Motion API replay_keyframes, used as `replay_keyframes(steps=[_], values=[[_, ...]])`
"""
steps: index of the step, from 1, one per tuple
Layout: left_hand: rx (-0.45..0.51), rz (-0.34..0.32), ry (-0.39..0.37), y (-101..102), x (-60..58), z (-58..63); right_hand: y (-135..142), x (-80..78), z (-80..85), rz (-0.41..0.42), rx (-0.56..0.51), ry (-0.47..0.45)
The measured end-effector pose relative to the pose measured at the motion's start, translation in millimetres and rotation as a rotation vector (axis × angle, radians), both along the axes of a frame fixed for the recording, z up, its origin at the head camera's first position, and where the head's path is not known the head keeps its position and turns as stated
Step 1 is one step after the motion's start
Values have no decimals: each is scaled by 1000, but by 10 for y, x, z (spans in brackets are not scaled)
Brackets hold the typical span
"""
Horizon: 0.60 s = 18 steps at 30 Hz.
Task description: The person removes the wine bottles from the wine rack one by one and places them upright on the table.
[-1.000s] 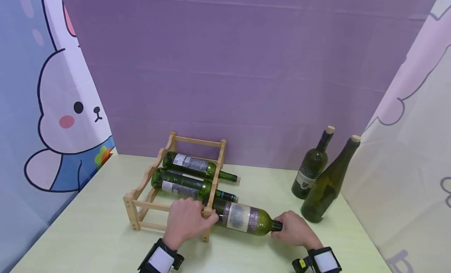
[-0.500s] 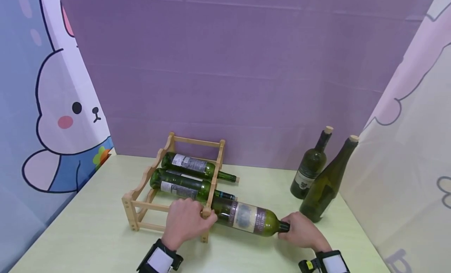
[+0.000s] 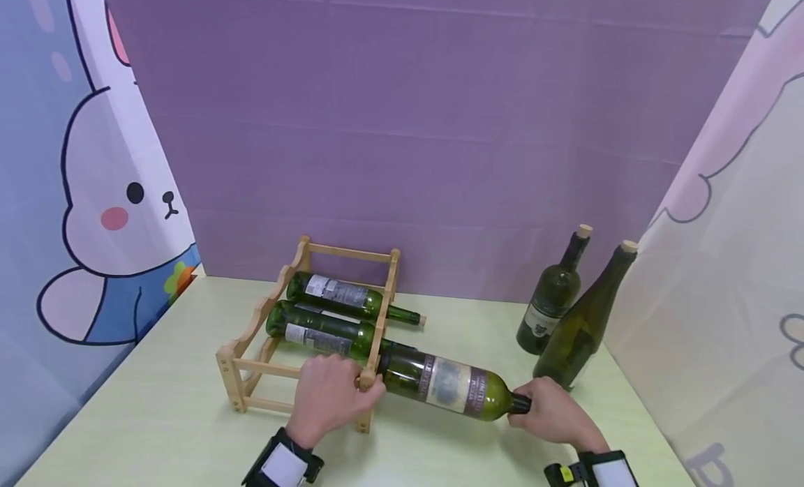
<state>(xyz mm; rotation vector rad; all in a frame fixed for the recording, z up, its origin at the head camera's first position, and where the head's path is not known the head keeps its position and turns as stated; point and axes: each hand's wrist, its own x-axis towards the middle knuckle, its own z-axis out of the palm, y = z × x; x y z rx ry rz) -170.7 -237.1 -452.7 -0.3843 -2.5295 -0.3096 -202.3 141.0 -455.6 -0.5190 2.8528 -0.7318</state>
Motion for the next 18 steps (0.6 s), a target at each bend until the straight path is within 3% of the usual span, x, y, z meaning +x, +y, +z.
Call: replay_keyframes(steps=[10, 18], values=[[-16, -14, 83, -22, 7, -14, 39, 51, 151, 20, -18, 63], [-7, -26, 20, -36, 5, -35, 39, 83, 259, -15, -33, 39]])
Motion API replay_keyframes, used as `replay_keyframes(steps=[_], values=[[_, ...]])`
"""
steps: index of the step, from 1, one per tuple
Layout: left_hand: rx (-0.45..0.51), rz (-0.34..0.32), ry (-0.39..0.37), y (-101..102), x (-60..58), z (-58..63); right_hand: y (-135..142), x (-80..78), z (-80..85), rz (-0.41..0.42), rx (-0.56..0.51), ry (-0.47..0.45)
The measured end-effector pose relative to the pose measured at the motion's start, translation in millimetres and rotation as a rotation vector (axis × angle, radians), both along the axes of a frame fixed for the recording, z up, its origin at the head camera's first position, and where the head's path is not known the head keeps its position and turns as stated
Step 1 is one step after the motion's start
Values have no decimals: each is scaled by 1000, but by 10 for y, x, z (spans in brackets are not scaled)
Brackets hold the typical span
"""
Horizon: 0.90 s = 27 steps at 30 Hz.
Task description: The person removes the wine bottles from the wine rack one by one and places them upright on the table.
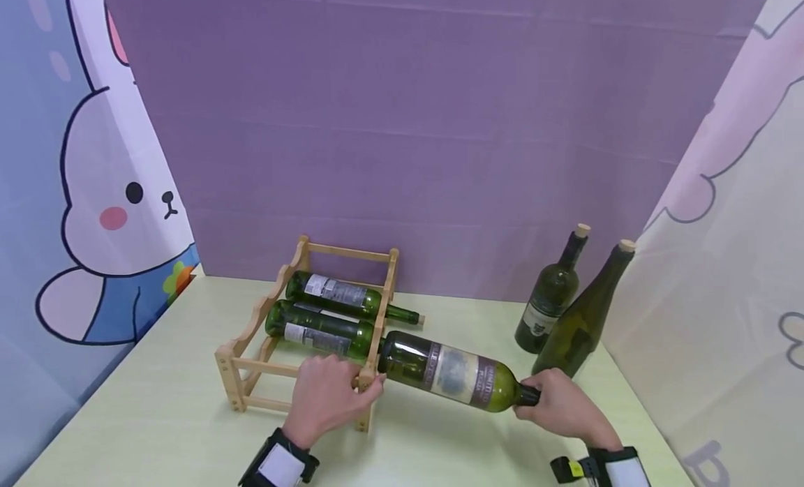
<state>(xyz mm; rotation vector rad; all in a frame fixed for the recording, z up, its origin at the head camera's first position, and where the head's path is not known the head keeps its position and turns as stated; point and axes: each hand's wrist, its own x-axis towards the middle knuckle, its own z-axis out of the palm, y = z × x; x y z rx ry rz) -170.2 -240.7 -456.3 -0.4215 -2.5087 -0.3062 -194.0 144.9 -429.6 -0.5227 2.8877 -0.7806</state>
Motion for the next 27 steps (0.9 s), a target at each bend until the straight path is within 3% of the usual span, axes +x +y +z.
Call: replay_keyframes(steps=[9, 16, 24, 27], values=[[16, -67, -50, -63, 13, 36, -34, -1, 118, -3, 12, 10], [101, -127, -55, -125, 29, 70, -39, 39, 218, 31, 17, 36], [219, -202, -141, -164, 86, 201, -16, 85, 315, 29, 7, 42], [249, -253, -136, -173, 97, 266, -16, 99, 359, 33, 4, 48]])
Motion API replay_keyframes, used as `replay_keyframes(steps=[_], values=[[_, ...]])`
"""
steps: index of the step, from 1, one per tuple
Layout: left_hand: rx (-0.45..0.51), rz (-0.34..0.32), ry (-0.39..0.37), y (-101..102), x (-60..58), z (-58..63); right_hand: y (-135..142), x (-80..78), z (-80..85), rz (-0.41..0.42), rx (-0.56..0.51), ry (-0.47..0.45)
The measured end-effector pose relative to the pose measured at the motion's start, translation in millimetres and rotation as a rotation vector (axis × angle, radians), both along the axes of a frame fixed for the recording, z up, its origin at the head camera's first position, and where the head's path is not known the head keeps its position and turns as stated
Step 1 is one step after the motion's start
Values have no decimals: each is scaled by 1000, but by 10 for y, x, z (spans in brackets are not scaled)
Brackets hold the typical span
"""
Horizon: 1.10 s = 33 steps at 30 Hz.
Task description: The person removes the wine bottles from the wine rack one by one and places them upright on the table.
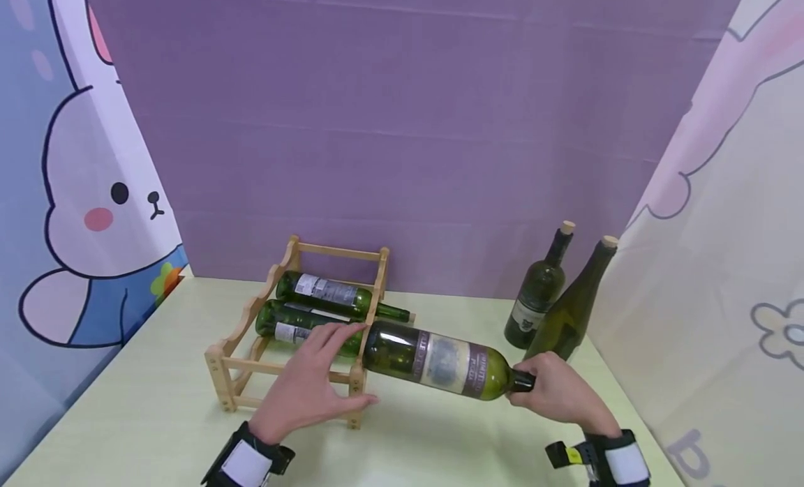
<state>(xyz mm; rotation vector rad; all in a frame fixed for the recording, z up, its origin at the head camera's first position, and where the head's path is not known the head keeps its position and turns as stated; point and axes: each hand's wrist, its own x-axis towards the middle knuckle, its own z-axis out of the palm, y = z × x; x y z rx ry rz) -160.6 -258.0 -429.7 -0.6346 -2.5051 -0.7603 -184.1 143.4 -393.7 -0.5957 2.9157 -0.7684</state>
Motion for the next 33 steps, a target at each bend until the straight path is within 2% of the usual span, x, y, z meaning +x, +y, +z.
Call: replay_keyframes(steps=[4, 10, 14, 20, 27, 33], values=[[-17, -25, 66, -2, 19, 72, -21, 20, 56, 8, -5, -11], [-61, -28, 135, 56, 67, 216, -71, 60, 151, 10, -10, -37], [-100, -30, 183, 120, 114, 355, -117, 85, 213, 42, 0, -10], [-148, -73, 216, 261, 172, 551, -200, 115, 315, 94, 9, 26], [-265, -64, 258, 391, 194, 640, -283, 120, 377, 146, 25, 67], [-351, -41, 281, 404, 189, 672, -333, 146, 456, 174, 25, 34]])
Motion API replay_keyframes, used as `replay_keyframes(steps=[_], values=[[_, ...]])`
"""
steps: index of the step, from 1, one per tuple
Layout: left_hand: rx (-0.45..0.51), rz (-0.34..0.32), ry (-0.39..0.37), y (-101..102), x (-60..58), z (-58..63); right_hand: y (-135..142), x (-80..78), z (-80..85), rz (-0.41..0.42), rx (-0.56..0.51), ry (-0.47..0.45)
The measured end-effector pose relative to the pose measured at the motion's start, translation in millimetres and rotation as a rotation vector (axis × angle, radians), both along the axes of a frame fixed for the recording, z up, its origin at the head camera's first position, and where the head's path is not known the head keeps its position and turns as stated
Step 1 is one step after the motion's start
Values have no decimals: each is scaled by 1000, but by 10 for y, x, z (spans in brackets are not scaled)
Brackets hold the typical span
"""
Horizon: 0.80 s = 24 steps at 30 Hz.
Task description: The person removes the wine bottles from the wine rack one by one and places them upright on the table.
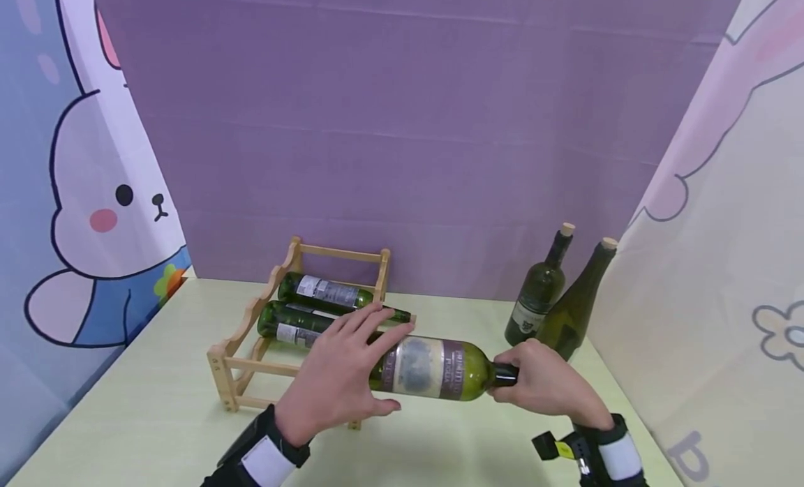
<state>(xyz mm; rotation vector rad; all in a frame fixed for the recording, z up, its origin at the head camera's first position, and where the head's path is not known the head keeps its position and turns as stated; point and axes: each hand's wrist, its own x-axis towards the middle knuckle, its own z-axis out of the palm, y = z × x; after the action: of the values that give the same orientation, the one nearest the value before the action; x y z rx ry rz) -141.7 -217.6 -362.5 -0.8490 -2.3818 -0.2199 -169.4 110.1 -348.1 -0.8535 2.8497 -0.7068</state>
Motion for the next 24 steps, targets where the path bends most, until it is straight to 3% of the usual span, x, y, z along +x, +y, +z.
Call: replay_keyframes(steps=[5, 14, 19, 24], values=[[-32, 19, -6, -14, -2, -15, -20, 58, 70, 28, 5, -12], [-68, 48, 76, -46, 25, -46, -48, 116, 174, 97, 32, 27], [-48, 42, 113, -68, 36, -97, -19, 83, 230, 144, -4, -46], [-15, 38, 129, -93, 41, -144, 76, 74, 266, 166, -165, -184]])
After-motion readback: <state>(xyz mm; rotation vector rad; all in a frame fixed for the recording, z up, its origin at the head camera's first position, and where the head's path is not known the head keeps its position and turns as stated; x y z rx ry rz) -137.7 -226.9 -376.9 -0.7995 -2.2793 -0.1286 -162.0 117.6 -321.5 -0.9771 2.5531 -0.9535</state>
